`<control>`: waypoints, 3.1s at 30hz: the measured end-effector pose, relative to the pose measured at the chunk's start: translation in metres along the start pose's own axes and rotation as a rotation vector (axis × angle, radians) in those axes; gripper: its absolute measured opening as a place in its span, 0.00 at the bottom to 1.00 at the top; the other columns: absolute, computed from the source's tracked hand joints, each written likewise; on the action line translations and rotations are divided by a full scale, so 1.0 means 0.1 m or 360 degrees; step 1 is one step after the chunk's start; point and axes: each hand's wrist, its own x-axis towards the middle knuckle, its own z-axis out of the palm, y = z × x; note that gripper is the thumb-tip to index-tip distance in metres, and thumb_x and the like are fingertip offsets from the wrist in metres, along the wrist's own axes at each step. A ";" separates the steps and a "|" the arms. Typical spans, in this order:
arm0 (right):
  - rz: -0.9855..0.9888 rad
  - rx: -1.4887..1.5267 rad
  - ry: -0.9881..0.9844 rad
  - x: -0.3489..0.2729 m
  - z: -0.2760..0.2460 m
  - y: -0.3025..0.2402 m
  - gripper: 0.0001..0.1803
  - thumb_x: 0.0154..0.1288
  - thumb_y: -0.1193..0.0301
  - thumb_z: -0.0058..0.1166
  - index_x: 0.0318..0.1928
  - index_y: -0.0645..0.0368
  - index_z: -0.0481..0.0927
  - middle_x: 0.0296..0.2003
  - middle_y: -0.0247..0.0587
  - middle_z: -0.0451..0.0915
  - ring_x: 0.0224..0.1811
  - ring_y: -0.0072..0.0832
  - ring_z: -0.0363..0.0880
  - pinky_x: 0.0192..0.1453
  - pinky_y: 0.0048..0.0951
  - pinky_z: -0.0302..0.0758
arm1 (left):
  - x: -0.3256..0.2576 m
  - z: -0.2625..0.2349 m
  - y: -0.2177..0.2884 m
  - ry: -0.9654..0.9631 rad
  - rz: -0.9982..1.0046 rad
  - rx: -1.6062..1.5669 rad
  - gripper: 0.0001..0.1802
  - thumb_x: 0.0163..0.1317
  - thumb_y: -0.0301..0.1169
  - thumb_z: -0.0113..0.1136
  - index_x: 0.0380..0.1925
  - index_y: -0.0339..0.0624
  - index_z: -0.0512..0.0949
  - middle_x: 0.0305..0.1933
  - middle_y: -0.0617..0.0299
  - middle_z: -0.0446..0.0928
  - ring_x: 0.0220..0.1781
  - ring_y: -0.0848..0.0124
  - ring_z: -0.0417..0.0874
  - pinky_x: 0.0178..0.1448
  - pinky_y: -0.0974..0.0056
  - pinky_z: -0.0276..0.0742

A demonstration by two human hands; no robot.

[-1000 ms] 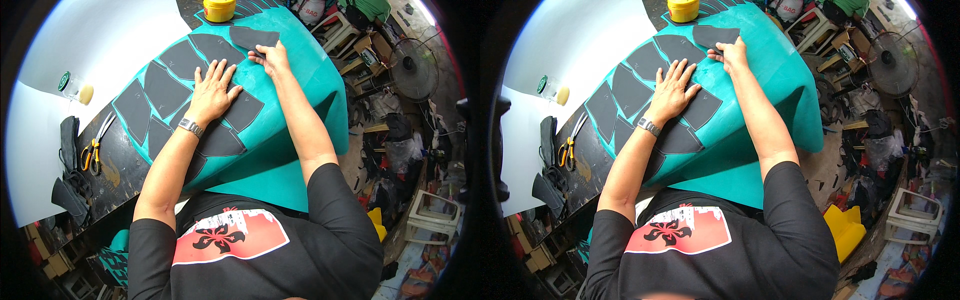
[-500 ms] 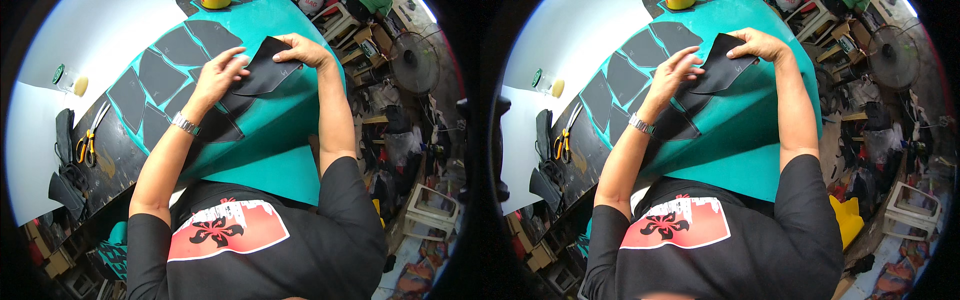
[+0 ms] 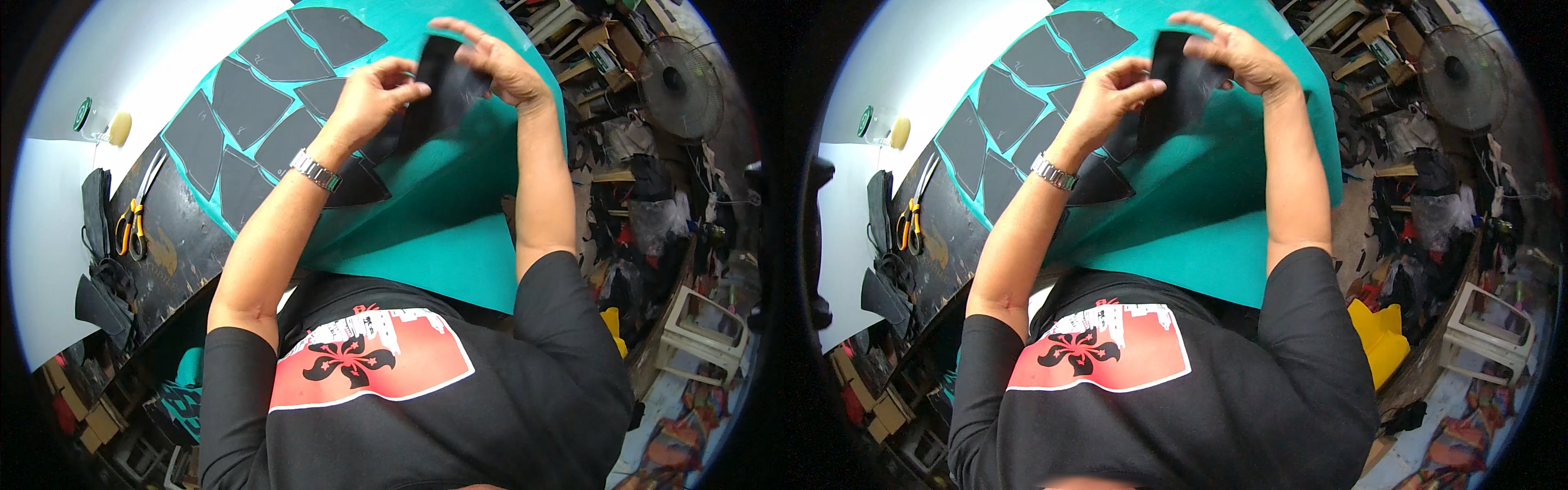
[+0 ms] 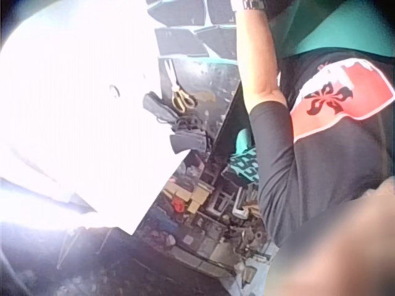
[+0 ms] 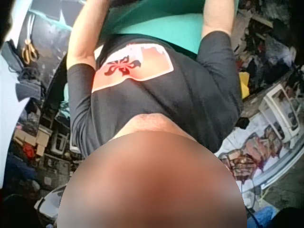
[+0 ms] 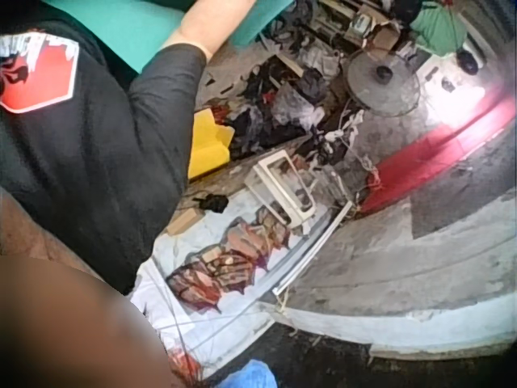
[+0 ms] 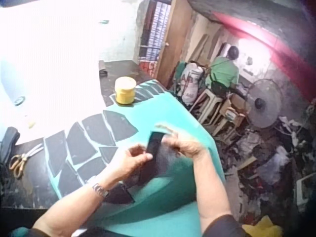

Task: The person arranges multiple black fabric pieces on a green work surface. They pick up pieces from a nearby pile, place them in a row, and adjust their positions to align them neatly.

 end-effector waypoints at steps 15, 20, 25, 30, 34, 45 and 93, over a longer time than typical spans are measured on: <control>-0.0267 -0.0156 0.1047 -0.34 0.64 0.56 0.41 0.62 0.89 0.54 0.74 0.51 0.60 0.36 0.33 0.76 0.34 0.13 0.76 0.38 0.14 0.76 | 0.29 -0.39 -0.05 0.0250 -0.0103 0.0382 0.21 0.64 0.35 0.68 0.53 0.34 0.81 0.42 0.61 0.84 0.36 0.75 0.86 0.38 0.71 0.81; -0.0235 -0.0294 0.1171 -0.25 0.65 0.73 0.39 0.62 0.88 0.55 0.73 0.51 0.63 0.35 0.32 0.76 0.33 0.13 0.73 0.39 0.15 0.75 | 0.37 -0.57 -0.08 0.0258 -0.0078 0.0953 0.16 0.63 0.35 0.69 0.49 0.40 0.85 0.39 0.62 0.87 0.40 0.76 0.85 0.47 0.70 0.80; -0.0276 -0.0377 0.1259 -0.21 0.66 0.79 0.38 0.60 0.86 0.55 0.71 0.52 0.65 0.33 0.34 0.76 0.31 0.15 0.71 0.37 0.19 0.74 | 0.30 -0.54 -0.11 0.0317 0.0037 0.1151 0.21 0.62 0.32 0.70 0.54 0.38 0.81 0.39 0.59 0.88 0.40 0.75 0.87 0.49 0.70 0.81; -0.0175 -0.0414 0.1249 -0.21 0.70 0.74 0.38 0.60 0.87 0.56 0.71 0.53 0.65 0.32 0.35 0.76 0.31 0.15 0.73 0.37 0.20 0.74 | 0.26 -0.49 -0.09 0.0494 0.0024 0.1009 0.28 0.56 0.29 0.72 0.58 0.38 0.77 0.35 0.59 0.87 0.34 0.74 0.87 0.42 0.68 0.81; -0.0192 -0.0327 0.1265 -0.20 0.72 0.73 0.38 0.62 0.87 0.57 0.71 0.54 0.64 0.32 0.32 0.76 0.32 0.13 0.73 0.35 0.15 0.73 | 0.25 -0.48 -0.06 0.0515 0.0003 0.1017 0.29 0.55 0.28 0.73 0.58 0.38 0.77 0.35 0.59 0.88 0.33 0.75 0.86 0.41 0.68 0.81; -0.0174 -0.0457 0.1287 -0.17 0.66 0.79 0.38 0.61 0.87 0.58 0.71 0.55 0.64 0.33 0.34 0.77 0.32 0.14 0.75 0.35 0.16 0.74 | 0.25 -0.47 -0.04 0.0513 -0.0065 0.0929 0.28 0.55 0.28 0.73 0.56 0.37 0.77 0.34 0.59 0.87 0.31 0.77 0.86 0.37 0.72 0.82; -0.0128 -0.2013 -0.0045 0.26 0.79 0.70 0.38 0.74 0.36 0.25 0.77 0.35 0.54 0.79 0.31 0.48 0.82 0.30 0.40 0.78 0.65 0.23 | -1.20 -0.18 0.02 -0.0587 0.0636 0.2090 0.48 0.66 0.65 0.45 0.73 0.39 0.59 0.78 0.47 0.56 0.80 0.52 0.53 0.81 0.46 0.45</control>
